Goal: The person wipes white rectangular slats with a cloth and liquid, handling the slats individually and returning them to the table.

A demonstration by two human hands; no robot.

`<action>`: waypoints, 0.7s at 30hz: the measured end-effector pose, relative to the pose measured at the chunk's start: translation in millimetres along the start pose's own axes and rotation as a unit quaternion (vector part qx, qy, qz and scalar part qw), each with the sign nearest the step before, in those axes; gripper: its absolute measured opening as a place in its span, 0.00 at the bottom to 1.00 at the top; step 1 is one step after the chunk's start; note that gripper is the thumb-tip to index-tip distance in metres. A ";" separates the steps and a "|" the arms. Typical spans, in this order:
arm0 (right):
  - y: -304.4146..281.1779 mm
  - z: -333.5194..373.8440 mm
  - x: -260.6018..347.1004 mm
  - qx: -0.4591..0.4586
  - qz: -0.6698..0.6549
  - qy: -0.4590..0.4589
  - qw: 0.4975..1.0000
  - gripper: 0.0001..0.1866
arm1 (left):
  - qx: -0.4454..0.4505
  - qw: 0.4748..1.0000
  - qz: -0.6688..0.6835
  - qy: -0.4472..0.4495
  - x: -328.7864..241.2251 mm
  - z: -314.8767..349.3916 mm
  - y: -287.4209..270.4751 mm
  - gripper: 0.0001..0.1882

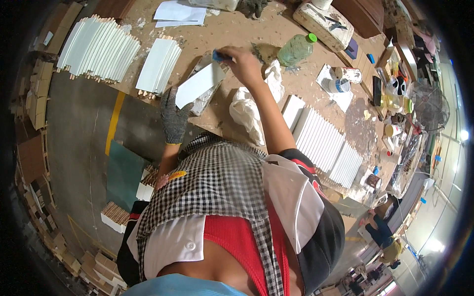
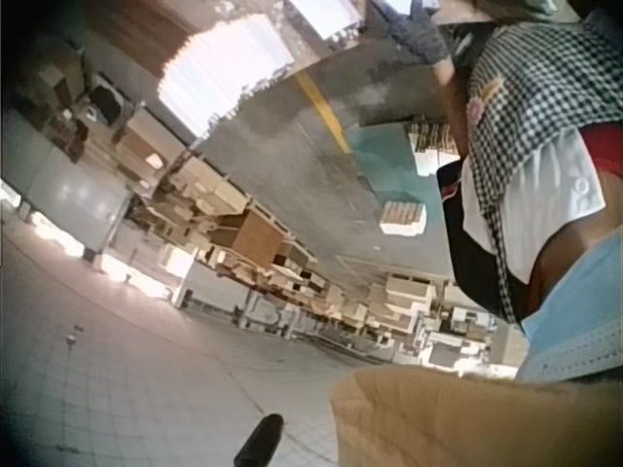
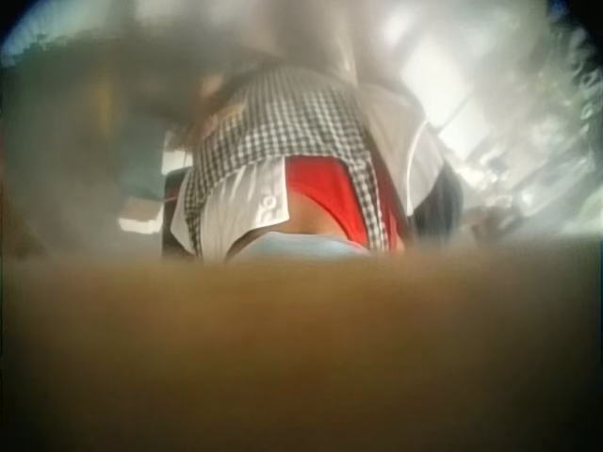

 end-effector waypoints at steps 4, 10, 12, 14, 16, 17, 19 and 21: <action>-9.4 6.1 -21.0 -0.030 0.054 0.018 0.998 0.16 | 0.029 0.999 0.005 -0.014 -3.4 -2.6 2.4 0.39; -81.4 71.6 -89.0 0.137 -0.080 0.253 0.954 0.26 | 0.046 0.991 -0.120 0.044 -16.4 -10.2 -7.4 0.43; -118.2 101.0 -102.7 0.172 -0.052 0.352 0.918 0.27 | 0.025 0.986 -0.137 0.095 -25.9 -12.6 -21.5 0.44; -147.5 159.6 -196.5 0.060 -0.040 0.398 0.914 0.23 | -0.023 0.984 -0.147 0.094 -35.9 -24.9 -42.3 0.44; -185.8 183.5 -240.0 0.047 0.177 0.454 0.872 0.25 | -0.097 0.980 -0.169 0.036 -25.0 -30.9 -63.1 0.44; -205.9 213.5 -282.6 0.021 0.255 0.470 0.845 0.25 | -0.133 0.980 -0.143 0.018 -28.8 -44.3 -71.0 0.45; -227.8 229.6 -315.7 -0.031 0.308 0.462 0.831 0.24 | -0.166 0.970 -0.176 -0.009 -7.9 -61.1 -79.1 0.47; -241.4 243.5 -336.6 -0.071 0.309 0.442 0.839 0.24 | -0.147 0.971 -0.188 -0.031 19.0 -76.8 -76.6 0.47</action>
Point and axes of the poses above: each hand's wrist, its own z-axis away from the middle knuckle, its own y-axis out of the palm, x = y × z, the point moved 6 cm from there along -z, towards the middle knuckle, and after that the axes turned 1 degree about -y, right-handed, at the moved point
